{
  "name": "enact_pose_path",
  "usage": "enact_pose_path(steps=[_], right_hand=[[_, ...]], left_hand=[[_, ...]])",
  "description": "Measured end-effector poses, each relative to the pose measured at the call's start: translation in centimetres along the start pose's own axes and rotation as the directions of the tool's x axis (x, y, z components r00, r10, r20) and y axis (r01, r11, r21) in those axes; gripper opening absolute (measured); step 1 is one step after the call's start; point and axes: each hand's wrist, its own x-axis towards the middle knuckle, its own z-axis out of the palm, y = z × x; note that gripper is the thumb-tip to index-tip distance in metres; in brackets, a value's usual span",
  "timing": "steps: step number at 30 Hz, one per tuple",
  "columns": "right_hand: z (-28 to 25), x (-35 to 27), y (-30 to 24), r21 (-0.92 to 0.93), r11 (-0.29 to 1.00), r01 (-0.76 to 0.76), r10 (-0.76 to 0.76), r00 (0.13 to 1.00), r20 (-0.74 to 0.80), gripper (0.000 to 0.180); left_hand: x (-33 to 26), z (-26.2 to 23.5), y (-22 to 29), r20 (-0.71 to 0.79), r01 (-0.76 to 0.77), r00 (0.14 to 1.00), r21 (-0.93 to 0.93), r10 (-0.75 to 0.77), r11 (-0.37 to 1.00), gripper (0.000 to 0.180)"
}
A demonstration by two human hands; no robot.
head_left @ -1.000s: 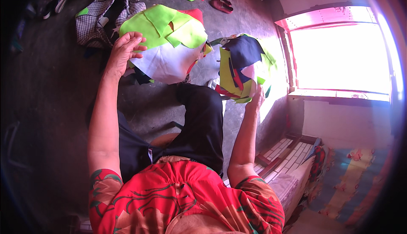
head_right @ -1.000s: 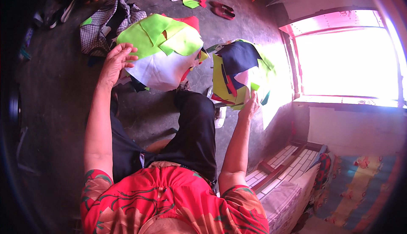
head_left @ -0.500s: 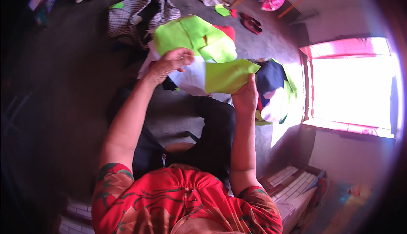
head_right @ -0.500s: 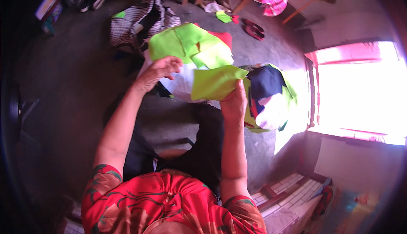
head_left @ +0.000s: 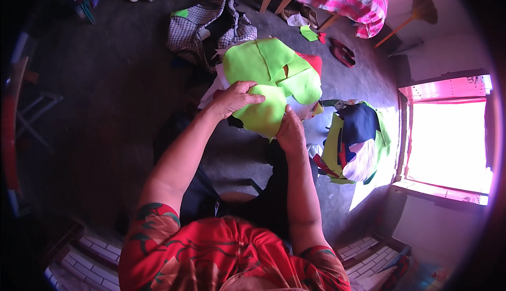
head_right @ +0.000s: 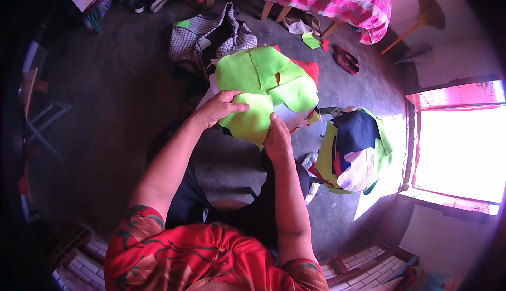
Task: The person sits on the floor and repeatedly picks up, folds, and stacks colorful fabric pieces into a growing pile. The person handles each piece individually, turning them over and arranging them by hand.
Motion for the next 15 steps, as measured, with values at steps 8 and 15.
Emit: enact_pose_path(steps=[8, 15], right_hand=[[0.7, 0.4, 1.5, -0.357, 0.929, -0.092, 0.070, 0.995, -0.075, 0.039], [1.8, 0.1, 0.7, -0.234, 0.972, 0.008, -0.024, 0.998, -0.064, 0.040]], left_hand=[[0.2, -0.8, 0.4, -0.142, -0.093, 0.987, -0.131, 0.074, 0.987, 0.027], [0.8, -2.0, -1.1, -0.302, -0.095, 0.949, -0.024, 0.084, 0.995, 0.024]])
